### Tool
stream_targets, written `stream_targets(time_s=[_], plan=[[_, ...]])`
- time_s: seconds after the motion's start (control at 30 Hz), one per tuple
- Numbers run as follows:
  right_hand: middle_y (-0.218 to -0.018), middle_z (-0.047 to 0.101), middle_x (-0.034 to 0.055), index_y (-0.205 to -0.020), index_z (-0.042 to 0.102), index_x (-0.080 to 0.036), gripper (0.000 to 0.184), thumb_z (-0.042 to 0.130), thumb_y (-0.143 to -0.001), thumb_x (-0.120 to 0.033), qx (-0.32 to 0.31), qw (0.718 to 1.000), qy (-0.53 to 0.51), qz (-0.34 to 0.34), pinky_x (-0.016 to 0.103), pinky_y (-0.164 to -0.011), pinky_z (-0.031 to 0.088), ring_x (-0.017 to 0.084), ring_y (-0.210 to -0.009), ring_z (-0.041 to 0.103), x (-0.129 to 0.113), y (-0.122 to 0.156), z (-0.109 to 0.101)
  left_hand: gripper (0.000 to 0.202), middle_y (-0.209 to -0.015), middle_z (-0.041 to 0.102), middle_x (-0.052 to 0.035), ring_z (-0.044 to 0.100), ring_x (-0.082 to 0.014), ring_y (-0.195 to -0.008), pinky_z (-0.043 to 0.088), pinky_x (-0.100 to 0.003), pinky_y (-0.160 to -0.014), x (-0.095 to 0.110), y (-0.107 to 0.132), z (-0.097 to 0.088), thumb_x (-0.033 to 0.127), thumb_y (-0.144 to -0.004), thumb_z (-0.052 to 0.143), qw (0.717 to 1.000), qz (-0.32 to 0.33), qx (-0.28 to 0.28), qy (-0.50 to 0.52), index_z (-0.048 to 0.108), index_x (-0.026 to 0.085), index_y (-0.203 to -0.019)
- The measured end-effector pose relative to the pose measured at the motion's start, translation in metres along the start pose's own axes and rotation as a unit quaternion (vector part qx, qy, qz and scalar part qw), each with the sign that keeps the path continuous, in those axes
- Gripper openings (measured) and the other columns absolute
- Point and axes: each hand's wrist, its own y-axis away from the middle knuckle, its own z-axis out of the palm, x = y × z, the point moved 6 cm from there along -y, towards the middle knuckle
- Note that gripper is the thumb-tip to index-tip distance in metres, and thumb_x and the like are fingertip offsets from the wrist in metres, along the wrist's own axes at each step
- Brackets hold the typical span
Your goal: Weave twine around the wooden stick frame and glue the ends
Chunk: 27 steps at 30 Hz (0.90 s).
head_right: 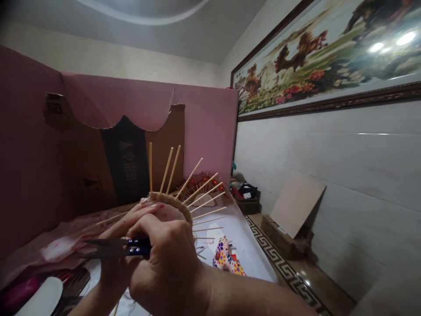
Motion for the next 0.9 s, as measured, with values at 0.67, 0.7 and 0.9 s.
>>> stream_targets(time_s=[0.67, 0.7, 0.9], plan=[[-0.057, 0.037, -0.0061, -0.077, 0.048, -0.017, 0.049, 0.043, -0.087, -0.065, -0.112, 0.84, -0.373, 0.379, 0.018, -0.039, 0.015, 0.004, -0.043, 0.022, 0.05, 0.034, -0.004, 0.027, -0.099, 0.074, 0.0031, 0.068, -0.0112, -0.092, 0.053, -0.016, -0.082, -0.018, 0.01, 0.002, 0.009, -0.078, 0.067, 0.993, -0.038, 0.096, 0.05, 0.075, 0.03, -0.092], [-0.055, 0.038, -0.0064, -0.076, 0.048, -0.018, 0.049, 0.043, -0.087, -0.065, -0.116, 0.833, -0.373, 0.392, 0.017, -0.037, 0.013, 0.003, -0.041, 0.021, 0.052, 0.034, -0.004, 0.028, -0.099, 0.074, 0.0033, 0.068, -0.0109, -0.092, 0.053, -0.016, -0.083, -0.017, 0.01, 0.002, 0.009, -0.078, 0.066, 0.993, -0.037, 0.099, 0.045, 0.075, 0.03, -0.093], [-0.051, 0.038, -0.0075, -0.076, 0.05, -0.017, 0.048, 0.043, -0.088, -0.063, -0.109, 0.825, -0.36, 0.422, 0.017, -0.036, 0.01, 0.003, -0.039, 0.019, 0.058, 0.032, -0.005, 0.019, -0.089, 0.074, 0.0027, 0.068, -0.0103, -0.084, 0.054, -0.017, -0.08, -0.015, 0.01, 0.003, 0.008, -0.074, 0.07, 0.989, -0.038, 0.139, 0.034, 0.074, 0.025, -0.081]])
